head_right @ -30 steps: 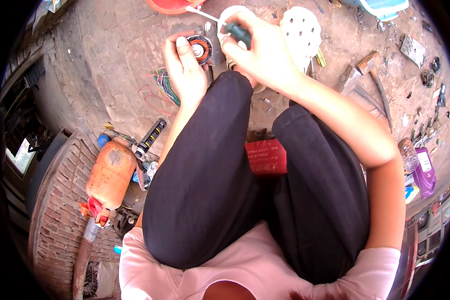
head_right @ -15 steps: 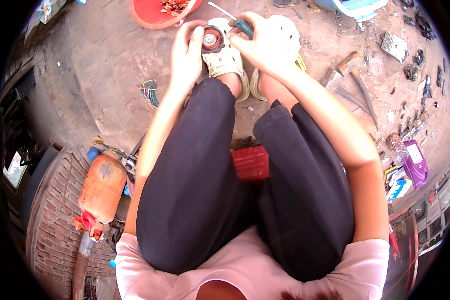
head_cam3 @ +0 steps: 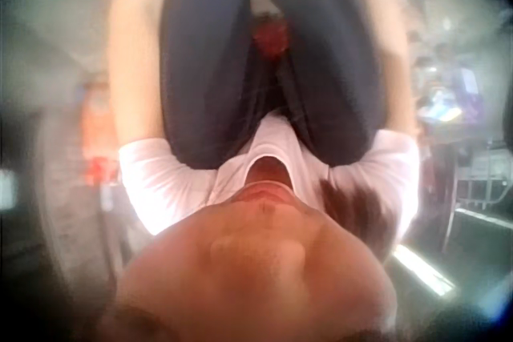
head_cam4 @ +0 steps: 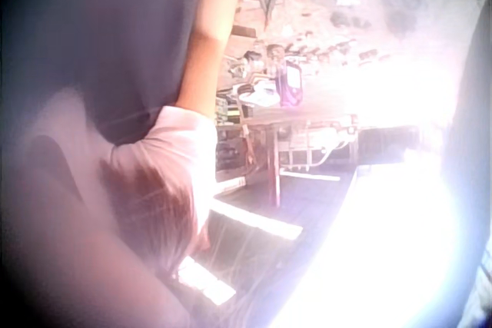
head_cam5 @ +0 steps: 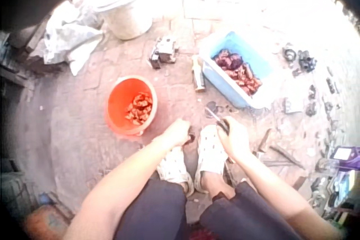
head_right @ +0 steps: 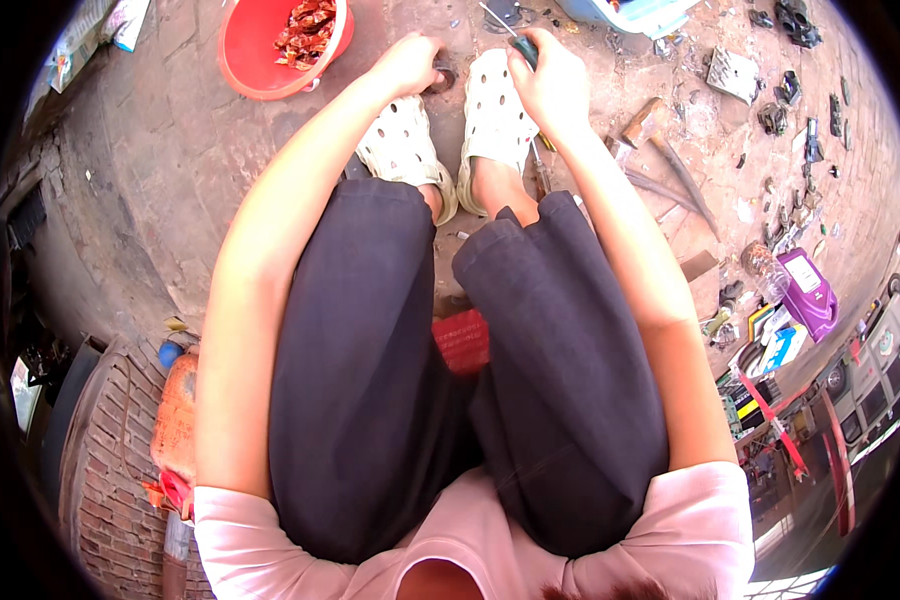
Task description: The person sits on a low stool and uses a hammer and screwdriver to work on a small circular electrical component. They repeatedly strike the component with the hammer, then use the screwdriver to pry or adjust parts, and place the component into a red bowl.
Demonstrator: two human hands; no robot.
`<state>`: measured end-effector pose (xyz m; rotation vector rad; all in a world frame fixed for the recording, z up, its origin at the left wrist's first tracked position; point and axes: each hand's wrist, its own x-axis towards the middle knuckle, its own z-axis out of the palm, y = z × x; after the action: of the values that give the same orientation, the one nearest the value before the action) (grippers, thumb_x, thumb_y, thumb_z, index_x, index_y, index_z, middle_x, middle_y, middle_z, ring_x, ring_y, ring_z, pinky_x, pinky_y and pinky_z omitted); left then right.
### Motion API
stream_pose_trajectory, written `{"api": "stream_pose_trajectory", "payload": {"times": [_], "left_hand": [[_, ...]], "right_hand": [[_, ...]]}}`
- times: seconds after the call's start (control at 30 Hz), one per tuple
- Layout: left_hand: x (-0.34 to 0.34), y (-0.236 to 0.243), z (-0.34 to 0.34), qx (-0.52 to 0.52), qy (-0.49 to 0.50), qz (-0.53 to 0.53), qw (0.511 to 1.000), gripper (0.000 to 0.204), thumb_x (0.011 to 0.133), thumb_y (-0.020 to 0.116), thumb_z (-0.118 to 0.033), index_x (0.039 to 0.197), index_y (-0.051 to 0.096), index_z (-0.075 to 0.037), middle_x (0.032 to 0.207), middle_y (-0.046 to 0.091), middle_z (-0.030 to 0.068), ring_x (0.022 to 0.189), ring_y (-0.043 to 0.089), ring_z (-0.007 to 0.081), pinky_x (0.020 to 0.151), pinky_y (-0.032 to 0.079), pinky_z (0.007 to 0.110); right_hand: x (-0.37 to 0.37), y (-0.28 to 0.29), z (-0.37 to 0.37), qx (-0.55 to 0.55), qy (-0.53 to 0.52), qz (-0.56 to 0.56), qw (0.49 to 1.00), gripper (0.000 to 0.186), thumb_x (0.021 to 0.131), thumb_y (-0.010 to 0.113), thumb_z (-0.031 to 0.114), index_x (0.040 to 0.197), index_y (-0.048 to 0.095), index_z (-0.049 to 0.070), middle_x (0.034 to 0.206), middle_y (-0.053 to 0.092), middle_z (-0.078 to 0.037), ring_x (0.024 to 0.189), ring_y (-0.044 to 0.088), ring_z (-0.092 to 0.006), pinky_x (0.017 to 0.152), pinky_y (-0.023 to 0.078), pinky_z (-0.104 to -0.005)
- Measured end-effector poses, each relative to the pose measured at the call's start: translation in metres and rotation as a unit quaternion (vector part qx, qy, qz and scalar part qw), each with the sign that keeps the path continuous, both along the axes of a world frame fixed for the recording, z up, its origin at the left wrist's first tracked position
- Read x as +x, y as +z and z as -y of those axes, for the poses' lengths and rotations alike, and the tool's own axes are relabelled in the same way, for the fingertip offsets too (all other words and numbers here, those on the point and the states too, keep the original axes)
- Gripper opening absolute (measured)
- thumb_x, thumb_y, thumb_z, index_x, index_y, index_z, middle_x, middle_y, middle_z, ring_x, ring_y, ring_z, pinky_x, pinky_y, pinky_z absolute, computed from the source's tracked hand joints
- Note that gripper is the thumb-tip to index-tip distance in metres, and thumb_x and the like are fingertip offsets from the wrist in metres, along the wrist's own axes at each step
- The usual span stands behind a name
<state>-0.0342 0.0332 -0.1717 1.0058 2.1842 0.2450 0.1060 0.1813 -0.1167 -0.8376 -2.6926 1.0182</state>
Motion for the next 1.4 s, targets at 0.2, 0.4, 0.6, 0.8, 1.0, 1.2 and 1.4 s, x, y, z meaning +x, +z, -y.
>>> {"api": "stream_pose_trajectory", "payload": {"times": [0.2, 0.4, 0.6, 0.8, 1.0, 1.2, 1.4], "left_hand": [[-0.01, 0.038, -0.005, 0.204, 0.106, 0.033, 0.973, 0.034, 0.091, 0.059, -0.03, 0.115, 0.063, -0.005, 0.112, 0.065, 0.0143, 0.103, 0.062, 0.0278, 0.096, 0.045, 0.037], [0.001, 0.108, -0.016, 0.276, 0.286, 0.541, 0.741, 0.072, 0.099, 0.023, -0.059, 0.113, 0.065, -0.003, 0.103, 0.068, 0.0118, 0.106, 0.061, 0.0232, 0.1, 0.042, 0.037], [-0.018, 0.197, -0.017, 0.333, 0.119, 0.375, 0.857, 0.041, 0.098, 0.051, -0.04, 0.11, 0.065, -0.003, 0.085, 0.069, 0.0072, 0.07, 0.061, 0.011, 0.071, 0.05, 0.025], [0.003, 0.287, -0.016, 0.278, 0.082, 0.256, 0.922, 0.04, 0.095, 0.056, -0.033, 0.116, 0.061, 0.0, 0.093, 0.068, 0.0053, 0.079, 0.059, 0.0105, 0.077, 0.049, 0.026], [0.032, 0.322, 0.027, 0.248, 0.162, 0.222, 0.929, 0.036, 0.094, 0.056, -0.027, 0.116, 0.059, 0.001, 0.098, 0.067, 0.0074, 0.084, 0.06, 0.0112, 0.077, 0.047, 0.027], [0.043, 0.322, 0.065, 0.253, 0.217, 0.211, 0.919, 0.03, 0.096, 0.055, -0.021, 0.114, 0.06, 0.003, 0.095, 0.066, 0.0075, 0.084, 0.059, 0.0124, 0.079, 0.048, 0.028], [0.035, 0.299, 0.076, 0.242, 0.225, 0.114, 0.937, 0.037, 0.095, 0.056, -0.028, 0.116, 0.06, 0.003, 0.095, 0.065, 0.0069, 0.087, 0.059, 0.0142, 0.081, 0.048, 0.03]], "right_hand": [[-0.006, 0.029, 0.017, -0.092, 0.004, -0.075, 0.993, 0.029, 0.087, 0.067, 0.022, 0.108, 0.063, 0.004, 0.087, 0.069, -0.014, 0.079, 0.069, -0.025, 0.07, 0.052, -0.0337], [0.006, 0.112, 0.031, -0.288, 0.041, -0.07, 0.954, 0.034, 0.092, 0.063, 0.022, 0.121, 0.059, 0.004, 0.094, 0.066, -0.007, 0.084, 0.059, -0.0111, 0.076, 0.048, -0.0274], [0.085, 0.126, 0.01, -0.24, -0.09, -0.023, 0.966, 0.027, 0.092, 0.061, 0.016, 0.117, 0.061, 0.004, 0.099, 0.067, -0.006, 0.08, 0.059, -0.0108, 0.071, 0.049, -0.0263], [0.148, 0.031, -0.038, 0.038, -0.085, 0.176, 0.98, 0.054, 0.077, 0.073, 0.029, 0.119, 0.054, 0.001, 0.113, 0.061, -0.02, 0.11, 0.056, -0.0374, 0.092, 0.046, -0.0439], [0.08, 0.017, -0.023, 0.098, -0.021, 0.053, 0.994, 0.069, 0.072, 0.064, 0.009, 0.135, 0.038, -0.001, 0.136, 0.043, -0.023, 0.126, 0.042, -0.0376, 0.107, 0.035, -0.0434], [0.007, 0.007, -0.027, -0.045, -0.015, -0.015, 0.999, 0.077, 0.073, 0.064, 0.006, 0.142, 0.03, 0.001, 0.13, 0.05, -0.024, 0.125, 0.046, -0.0334, 0.106, 0.035, -0.0437], [-0.041, 0.065, 0.004, -0.78, -0.143, -0.23, 0.565, 0.044, 0.093, 0.037, 0.022, 0.126, 0.048, -0.005, 0.115, 0.06, -0.018, 0.109, 0.057, -0.0285, 0.094, 0.045, -0.0391]]}}
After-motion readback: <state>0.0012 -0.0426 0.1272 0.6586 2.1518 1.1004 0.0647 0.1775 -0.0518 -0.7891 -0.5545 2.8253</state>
